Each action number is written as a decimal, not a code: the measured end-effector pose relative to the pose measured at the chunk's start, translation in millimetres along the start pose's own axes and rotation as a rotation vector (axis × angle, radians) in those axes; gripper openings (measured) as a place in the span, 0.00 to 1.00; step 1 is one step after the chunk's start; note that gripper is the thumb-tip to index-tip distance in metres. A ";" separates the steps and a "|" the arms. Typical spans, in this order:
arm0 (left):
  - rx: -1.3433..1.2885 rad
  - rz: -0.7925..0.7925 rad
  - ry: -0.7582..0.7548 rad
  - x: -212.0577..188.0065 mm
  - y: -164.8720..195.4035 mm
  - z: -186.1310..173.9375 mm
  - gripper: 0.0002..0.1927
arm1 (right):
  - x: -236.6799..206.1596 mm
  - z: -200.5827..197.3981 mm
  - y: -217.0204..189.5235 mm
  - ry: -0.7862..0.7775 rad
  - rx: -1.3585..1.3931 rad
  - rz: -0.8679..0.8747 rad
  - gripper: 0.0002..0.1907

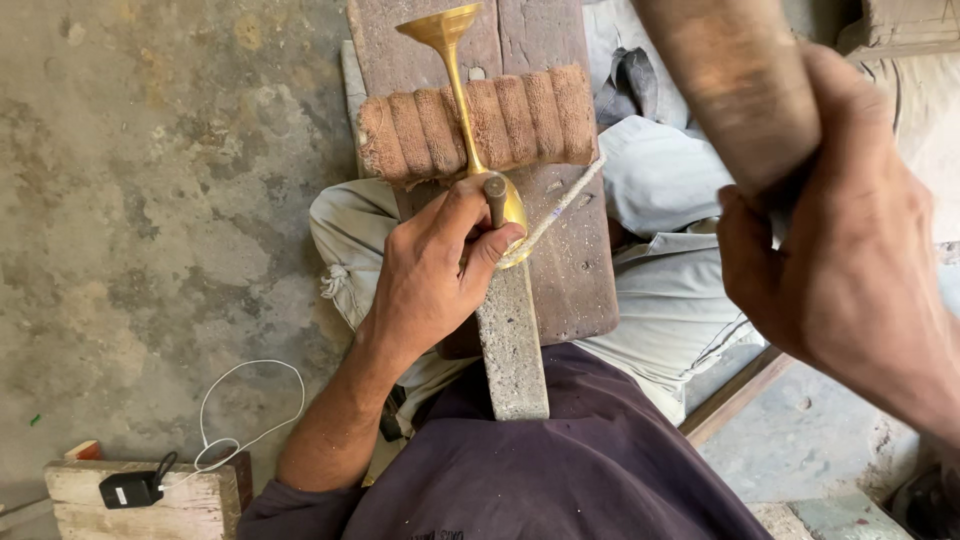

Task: The person sits on the floor holding a small punch against the base of a brass goblet resting on a concrete block, and repeatedly strikes the punch with a wooden mallet to shape the metal, repositioning the punch around the goblet's base as they work.

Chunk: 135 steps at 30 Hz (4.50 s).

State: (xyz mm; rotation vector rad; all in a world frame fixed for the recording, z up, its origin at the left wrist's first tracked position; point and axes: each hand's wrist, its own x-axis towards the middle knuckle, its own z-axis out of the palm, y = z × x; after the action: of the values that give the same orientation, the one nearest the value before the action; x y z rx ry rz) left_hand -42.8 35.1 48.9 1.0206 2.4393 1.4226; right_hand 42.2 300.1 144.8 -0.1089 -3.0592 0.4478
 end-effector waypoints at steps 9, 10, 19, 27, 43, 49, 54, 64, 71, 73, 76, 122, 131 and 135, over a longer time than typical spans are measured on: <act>-0.014 0.025 -0.018 -0.3 -5.5 -0.8 0.16 | -3.1 -2.9 -2.8 -0.014 -0.354 -0.214 0.28; -0.020 0.040 -0.019 -0.5 -5.9 -0.9 0.17 | -2.1 -3.1 -4.7 0.009 -0.452 -0.284 0.28; -0.007 0.030 -0.021 -0.7 -6.7 -3.2 0.17 | 1.5 -12.9 -17.8 0.076 -0.045 -0.152 0.32; 0.001 0.031 -0.040 1.5 -7.8 -3.4 0.17 | -1.6 -5.5 -10.2 0.054 -0.407 -0.243 0.29; -0.006 0.031 -0.067 2.6 -8.8 -5.1 0.17 | -7.1 -2.3 -11.2 0.073 -0.159 -0.142 0.33; 0.002 0.020 -0.056 3.3 -7.5 -7.0 0.18 | -12.0 1.9 -5.0 -0.070 -0.038 0.181 0.30; 0.007 0.013 -0.047 2.3 -8.4 -6.7 0.18 | -12.8 4.3 -1.3 -0.093 -0.131 0.118 0.30; -0.003 0.019 -0.051 2.9 -11.3 -5.4 0.21 | -14.5 0.5 -11.6 -0.021 -0.314 -0.156 0.29; 0.028 0.035 -0.032 -0.1 -14.3 -4.0 0.16 | -7.0 -0.4 -24.1 0.022 -0.338 -0.143 0.28; -0.026 0.026 -0.005 -1.6 -14.2 -2.1 0.17 | -6.3 -1.8 -19.8 0.059 -0.410 -0.203 0.30; -0.048 -0.009 0.050 -5.5 -12.3 0.3 0.20 | -11.7 -4.1 -11.7 0.117 -0.198 -0.160 0.34; -0.492 -0.182 0.477 -52.4 -24.4 29.1 0.13 | 38.2 -34.6 -68.0 0.087 -0.567 -0.575 0.31; -0.259 -0.170 0.535 -60.9 -31.7 29.3 0.10 | 91.2 -52.8 -154.8 -0.027 -0.674 -0.818 0.18; -0.220 -0.115 0.524 -64.0 -36.3 29.3 0.09 | 91.0 -49.2 -156.2 0.034 -0.650 -0.762 0.18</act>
State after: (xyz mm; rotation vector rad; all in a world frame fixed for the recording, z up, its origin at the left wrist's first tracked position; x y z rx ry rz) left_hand 1.0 5.0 -9.9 0.4946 2.5242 2.0670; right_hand -55.4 171.8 240.2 0.9582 -2.7673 -0.5699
